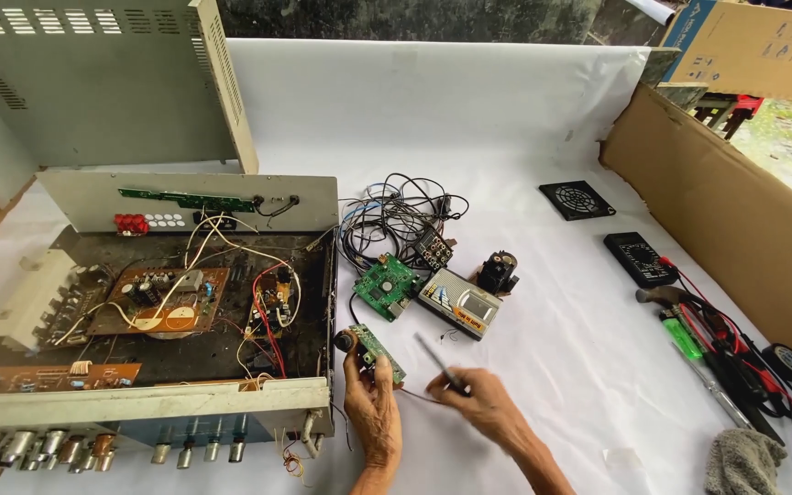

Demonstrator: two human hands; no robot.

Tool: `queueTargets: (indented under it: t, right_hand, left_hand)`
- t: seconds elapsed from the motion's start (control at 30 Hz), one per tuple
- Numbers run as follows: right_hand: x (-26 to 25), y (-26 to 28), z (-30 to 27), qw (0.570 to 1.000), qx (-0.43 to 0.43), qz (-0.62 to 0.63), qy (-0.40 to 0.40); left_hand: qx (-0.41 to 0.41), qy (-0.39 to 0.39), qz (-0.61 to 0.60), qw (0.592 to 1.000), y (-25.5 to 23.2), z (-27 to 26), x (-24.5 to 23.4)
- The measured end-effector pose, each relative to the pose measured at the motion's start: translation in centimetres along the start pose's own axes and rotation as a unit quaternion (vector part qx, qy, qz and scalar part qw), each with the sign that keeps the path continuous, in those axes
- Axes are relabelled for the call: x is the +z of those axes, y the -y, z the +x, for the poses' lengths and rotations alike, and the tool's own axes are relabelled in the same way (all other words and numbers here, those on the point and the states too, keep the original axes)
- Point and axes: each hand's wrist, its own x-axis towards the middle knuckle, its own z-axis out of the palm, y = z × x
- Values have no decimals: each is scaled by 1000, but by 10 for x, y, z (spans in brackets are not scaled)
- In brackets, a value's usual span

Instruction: The person uses a brush to clean a small green circuit board, then wipes it with a cloth. They continue brushing the board and flip it over to clean the other side. The person also briefly wipes the board again with the cloth.

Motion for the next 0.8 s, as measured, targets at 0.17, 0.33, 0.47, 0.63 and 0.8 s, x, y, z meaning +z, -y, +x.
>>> queueTargets:
  t: [0.17,0.33,0.47,0.63,0.8]
  right_hand:
    - [-22,-7,31,956,-110,-139,-234]
    - [-34,-9,66,933,-111,-226,-258]
    - [-40,-15,78,911,-149,-289,-255]
    - [-56,-42,105,895,-181,-285,-291]
    - [-76,-31,92,925,-107,-257,-259]
  left_hand:
    - [-3,23,50,999,3,-2,0]
    - [-11,38,80,996,4,0,2]
    - [39,58,105,992,9,-2,2]
    - [73,59,162,982,16,-2,4]
    - [101,59,186,976,19,-3,2]
